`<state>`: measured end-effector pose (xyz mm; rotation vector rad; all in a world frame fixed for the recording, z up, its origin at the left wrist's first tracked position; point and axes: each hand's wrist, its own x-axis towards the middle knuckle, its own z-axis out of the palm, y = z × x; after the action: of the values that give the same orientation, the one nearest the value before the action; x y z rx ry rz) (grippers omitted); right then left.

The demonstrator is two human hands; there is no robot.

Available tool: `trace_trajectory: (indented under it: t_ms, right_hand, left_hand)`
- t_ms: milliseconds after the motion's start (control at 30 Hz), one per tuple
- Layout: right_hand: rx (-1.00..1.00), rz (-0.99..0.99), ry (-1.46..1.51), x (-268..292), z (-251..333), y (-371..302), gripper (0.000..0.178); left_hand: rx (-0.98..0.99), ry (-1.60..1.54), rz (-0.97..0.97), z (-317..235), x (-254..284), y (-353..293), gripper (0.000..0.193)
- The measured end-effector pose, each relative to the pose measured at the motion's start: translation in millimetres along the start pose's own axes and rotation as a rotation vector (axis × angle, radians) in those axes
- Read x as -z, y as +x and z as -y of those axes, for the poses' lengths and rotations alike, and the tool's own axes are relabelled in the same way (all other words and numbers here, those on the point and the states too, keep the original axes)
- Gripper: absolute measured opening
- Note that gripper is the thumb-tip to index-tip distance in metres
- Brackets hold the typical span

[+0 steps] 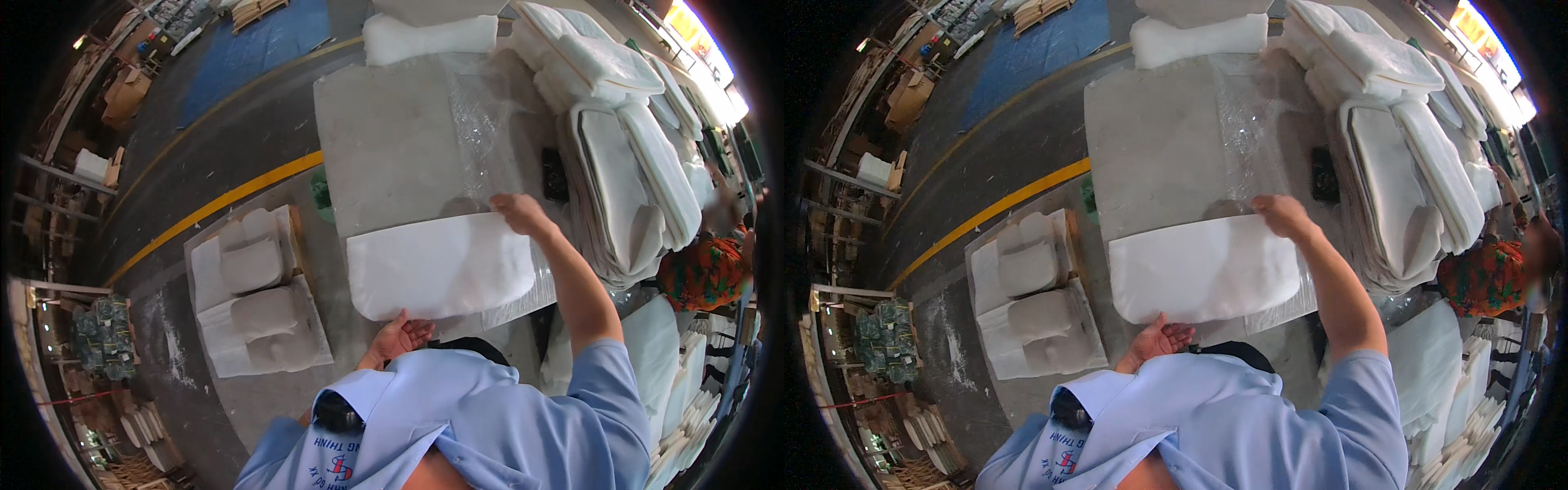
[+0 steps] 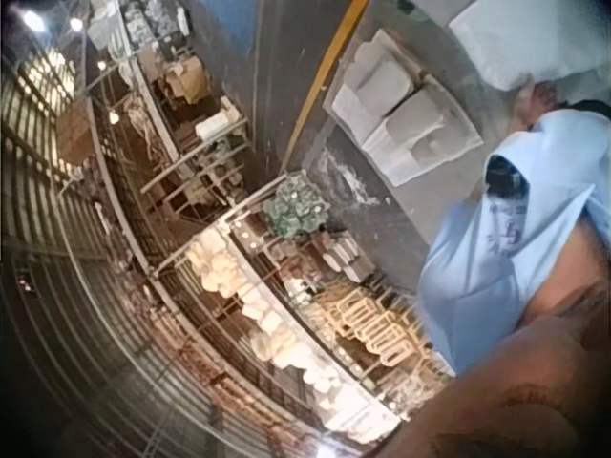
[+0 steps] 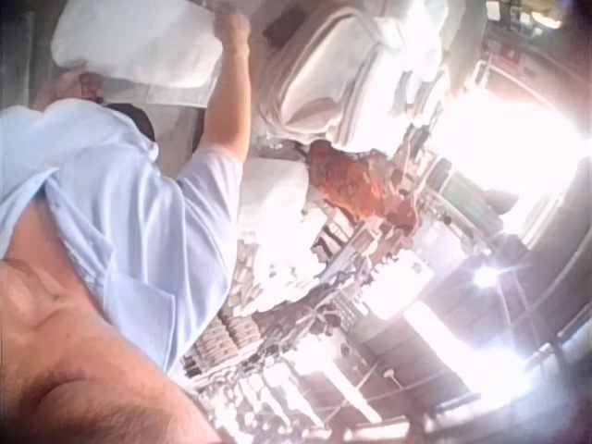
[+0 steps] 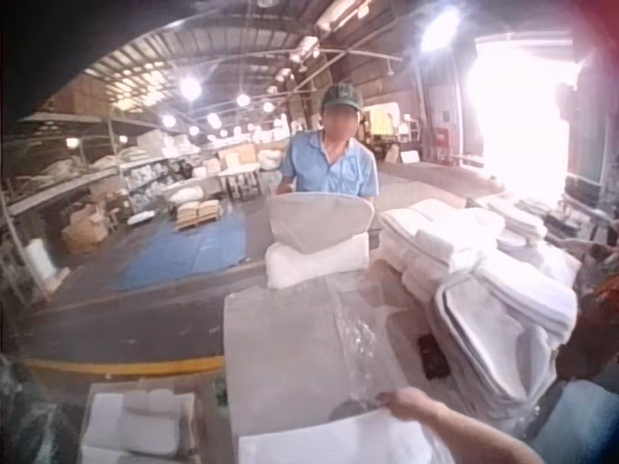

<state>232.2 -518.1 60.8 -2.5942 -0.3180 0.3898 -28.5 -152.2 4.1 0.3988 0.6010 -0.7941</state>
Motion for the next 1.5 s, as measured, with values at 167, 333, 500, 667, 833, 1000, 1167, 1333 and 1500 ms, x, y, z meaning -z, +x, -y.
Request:
trace_trajectory:
  t_ms: [167, 333, 500, 667, 833, 1000, 1167, 1333, 1500]
  right_hand:
    - [-0.005, 0.215, -0.124, -10, 36, 4, 0.032]
    - [-0.166, 0.114, 0.162, -12, 6, -67, 0.036]
    - [-0.43, -0.052, 0.808, -64, 51, -125, 0.033]
    - [-0.428, -0.046, 0.872, -117, 102, -162, 0.025]
    - [-0.278, -0.013, 0.486, -114, 95, -176, 0.027]
    - [0.031, 0.026, 0.216, -91, 125, -168, 0.035]
    - [0.228, 0.243, -0.147, -114, 180, -133, 0.038]
    - [0.361, 0.26, -0.194, -142, 169, -114, 0.027]
    - [0.459, 0.105, -0.016, -152, 139, -114, 0.018]
  left_hand:
    - [-0.19, 0.114, -0.172, -1, -9, 15, 0.052]
    - [-0.477, 0.319, -0.297, -92, -63, 26, 0.046]
    - [-0.624, 0.664, -0.262, -200, -142, 70, 0.059]
    - [-0.647, 1.047, -0.162, -206, -182, 104, 0.067]
    - [-0.957, 1.387, -0.373, -173, -130, 70, 0.057]
    - [-1.162, 1.443, -0.763, -102, -54, -8, 0.046]
    - [-1.061, 1.859, -0.745, -24, -20, -29, 0.074]
    - [-0.896, 1.95, -0.748, 1, -18, -15, 0.11]
    - [-0.838, 1.973, -0.757, -4, -33, -1, 0.12]
